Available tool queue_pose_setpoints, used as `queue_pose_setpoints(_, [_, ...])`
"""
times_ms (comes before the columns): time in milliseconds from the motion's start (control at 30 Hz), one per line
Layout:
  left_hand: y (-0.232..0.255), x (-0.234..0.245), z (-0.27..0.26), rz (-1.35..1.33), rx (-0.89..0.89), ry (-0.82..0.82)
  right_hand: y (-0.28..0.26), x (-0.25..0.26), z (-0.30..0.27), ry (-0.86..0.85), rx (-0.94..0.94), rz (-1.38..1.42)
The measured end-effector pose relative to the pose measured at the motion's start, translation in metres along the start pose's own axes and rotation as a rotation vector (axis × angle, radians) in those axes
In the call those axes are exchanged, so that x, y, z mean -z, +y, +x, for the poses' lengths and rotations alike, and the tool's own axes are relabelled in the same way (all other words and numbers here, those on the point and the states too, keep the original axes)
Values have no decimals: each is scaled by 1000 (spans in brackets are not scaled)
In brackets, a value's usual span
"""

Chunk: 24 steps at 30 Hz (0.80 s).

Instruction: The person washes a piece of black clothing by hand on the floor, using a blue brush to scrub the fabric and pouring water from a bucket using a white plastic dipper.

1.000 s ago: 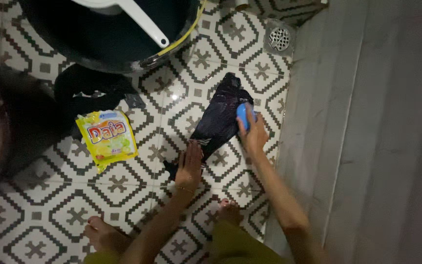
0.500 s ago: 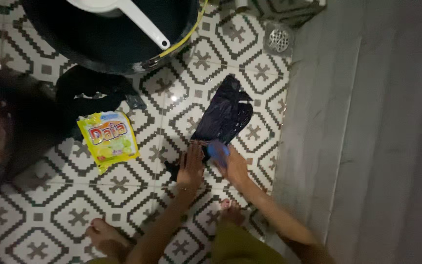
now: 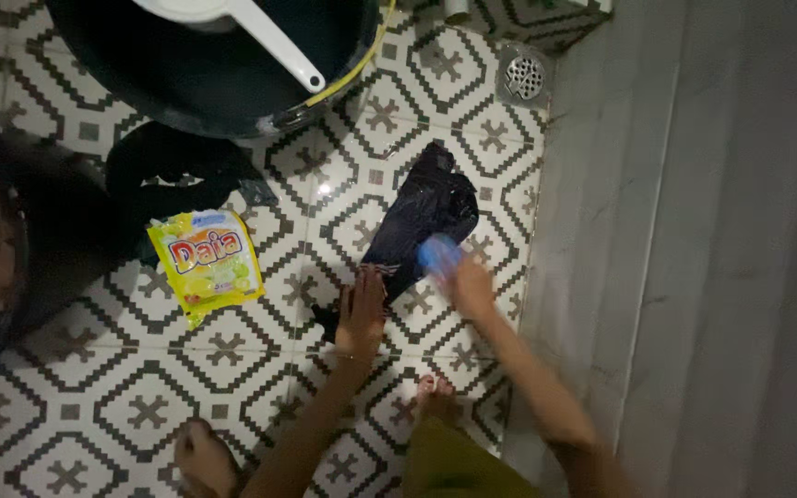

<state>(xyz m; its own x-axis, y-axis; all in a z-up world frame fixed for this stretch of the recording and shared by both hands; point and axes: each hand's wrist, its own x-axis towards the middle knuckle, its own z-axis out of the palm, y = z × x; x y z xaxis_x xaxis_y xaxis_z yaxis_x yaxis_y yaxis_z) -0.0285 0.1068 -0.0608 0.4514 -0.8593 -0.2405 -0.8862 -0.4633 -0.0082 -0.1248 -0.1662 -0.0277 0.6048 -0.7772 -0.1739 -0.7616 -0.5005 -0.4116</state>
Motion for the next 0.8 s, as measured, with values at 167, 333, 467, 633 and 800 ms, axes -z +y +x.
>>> queue_pose_setpoints(167, [-1,2,-5,62,-18,105,32,39,45,169,-21,-119])
queue_pose_setpoints(333, [-2,3,2,-74,-57,33,-22,6,-20,176,397,-154])
queue_pose_setpoints(467, [-3,8,2,0,-95,-108,9,32,32,252,192,-139])
queue_pose_setpoints(633, [-9,27,22,-245,-22,18,23,66,62,193,-36,-67])
queue_pose_setpoints(800, [-5,6,51,-391,-112,-87,12,34,24,299,194,197])
